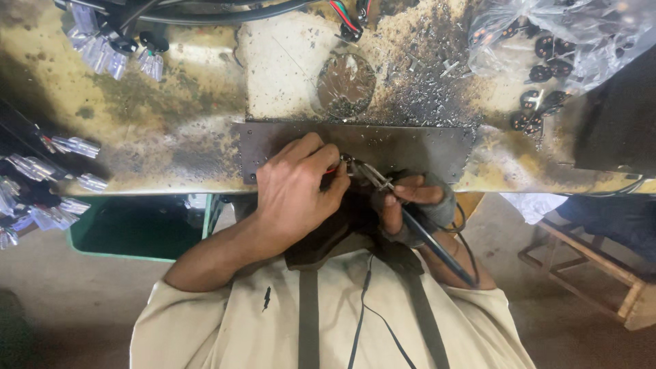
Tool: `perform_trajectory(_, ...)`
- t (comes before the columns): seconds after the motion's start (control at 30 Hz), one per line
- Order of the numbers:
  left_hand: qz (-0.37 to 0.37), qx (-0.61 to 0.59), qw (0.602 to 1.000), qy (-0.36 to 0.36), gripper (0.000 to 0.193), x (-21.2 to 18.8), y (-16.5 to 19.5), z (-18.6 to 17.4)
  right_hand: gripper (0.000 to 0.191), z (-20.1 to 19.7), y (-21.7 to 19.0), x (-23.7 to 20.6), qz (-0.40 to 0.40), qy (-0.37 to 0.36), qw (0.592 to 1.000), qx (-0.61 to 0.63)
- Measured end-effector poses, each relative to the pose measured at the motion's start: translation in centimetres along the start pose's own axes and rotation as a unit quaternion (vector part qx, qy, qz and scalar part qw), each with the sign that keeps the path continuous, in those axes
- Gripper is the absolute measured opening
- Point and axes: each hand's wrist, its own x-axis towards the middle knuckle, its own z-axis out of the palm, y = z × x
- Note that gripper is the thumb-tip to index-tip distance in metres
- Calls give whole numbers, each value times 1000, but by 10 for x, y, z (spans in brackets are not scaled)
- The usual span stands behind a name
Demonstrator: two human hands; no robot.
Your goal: The person repeatedly solders small black plastic connectors with red and green wires using a soldering iron. They hold each connector steady with one hand while applying the iron with the other, then place the finished unit on the workbench. The process is repeated for multiple connectors throughout the clip.
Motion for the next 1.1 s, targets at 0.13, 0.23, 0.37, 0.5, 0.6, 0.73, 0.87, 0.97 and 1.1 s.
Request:
perform_trajectory(0.13, 2, 2, 1000, 8, 17, 0, -1, 2, 27, 1, 4, -14, -162, -16, 983, -83)
perform_trajectory(0.23, 5, 6, 1000, 12, 19, 0, -3, 4, 22, -4, -2, -10, 180, 39, 973, 139)
perform_trajectory(0.37, 6, 1, 1000, 16, 18, -1, -3, 4, 20, -11, -14, 11, 41, -35, 991, 126)
perform_trajectory(0.5, 15, -2, 1000, 22, 18, 0, -3, 3, 20, -6, -20, 22, -198, -59, 976, -73)
perform_trajectory(0.6, 11, 3, 1000, 21, 19, 0, -3, 3, 16, -4, -13, 11, -200, -59, 974, -87)
perform_trajectory(0.73, 23, 9, 999, 27, 18, 0, -3, 4, 18, -4, 0, -16, 124, -20, 990, 61)
perform_trajectory(0.87, 23, 15, 999, 21, 18, 0, -4, 3, 19, -5, 10, -22, -69, -7, 998, -9)
perform_trajectory(0.97, 24, 16, 999, 21, 19, 1, -4, 3, 20, -8, 9, -17, -23, 38, 998, 43)
perform_trajectory(1.1, 24, 10, 1000, 12, 18, 1, -4, 2, 12, -14, 10, -16, 549, 27, 710, 440)
